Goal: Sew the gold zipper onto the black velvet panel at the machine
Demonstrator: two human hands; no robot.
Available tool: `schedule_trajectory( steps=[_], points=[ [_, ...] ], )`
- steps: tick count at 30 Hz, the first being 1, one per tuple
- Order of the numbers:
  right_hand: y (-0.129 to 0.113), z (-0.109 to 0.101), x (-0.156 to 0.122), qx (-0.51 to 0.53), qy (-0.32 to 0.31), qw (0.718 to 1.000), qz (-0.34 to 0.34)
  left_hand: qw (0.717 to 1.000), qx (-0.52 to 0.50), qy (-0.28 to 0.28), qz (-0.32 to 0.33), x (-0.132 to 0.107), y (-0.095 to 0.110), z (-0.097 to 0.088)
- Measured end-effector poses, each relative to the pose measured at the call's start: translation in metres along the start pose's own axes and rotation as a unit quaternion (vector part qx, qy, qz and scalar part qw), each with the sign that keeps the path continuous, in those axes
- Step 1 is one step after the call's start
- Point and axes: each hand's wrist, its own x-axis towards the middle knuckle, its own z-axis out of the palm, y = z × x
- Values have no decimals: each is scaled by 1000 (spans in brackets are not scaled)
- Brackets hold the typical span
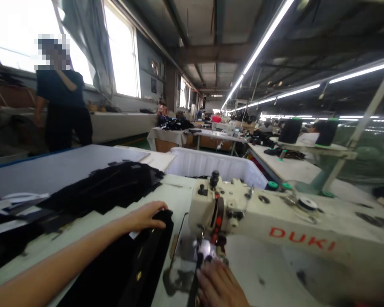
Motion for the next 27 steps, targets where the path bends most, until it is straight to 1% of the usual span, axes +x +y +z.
schedule_trajectory(
  steps=[1, 3, 5, 7, 8, 10, 12, 14, 16, 17, 19, 22, 25, 27],
  points=[
    [-3, -2, 0, 26, -15, 1000, 2, 1000, -20, -5, -10, -2, 3, 3],
    [-6, -9, 2, 64, -75, 994, 44, 997, -66, -29, -22, -6, 9, 12],
    [-7, -15, 6, 88, -102, 990, 49, 991, -120, -60, -24, -12, 22, 23],
    [-7, -21, 11, 99, -112, 988, 44, 983, -164, -78, -19, -17, 40, 34],
    [-7, -23, 13, 101, -112, 988, 41, 981, -178, -79, -14, -20, 50, 40],
    [-7, -26, 15, 97, -108, 989, 38, 982, -181, -60, -5, -22, 68, 52],
    [-8, -28, 16, 93, -108, 989, 36, 988, -153, -11, -1, -24, 82, 63],
    [-8, -28, 16, 90, -114, 989, 32, 992, -111, 52, -1, -31, 91, 74],
    [-8, -28, 15, 91, -120, 988, 27, 993, -61, 105, 10, -45, 98, 85],
    [-8, -28, 14, 90, -119, 988, 25, 992, -32, 119, 22, -54, 102, 90],
    [-8, -27, 13, 88, -115, 989, 23, 991, 36, 116, 55, -73, 108, 101],
    [-8, -27, 14, 90, -112, 989, 20, 983, 117, 78, 116, -91, 111, 112],
    [-8, -27, 16, 93, -104, 990, 17, 973, 153, 50, 168, -91, 107, 109],
    [-8, -28, 17, 91, -99, 991, 13, 968, 162, 36, 188, -87, 103, 104]
  ],
)
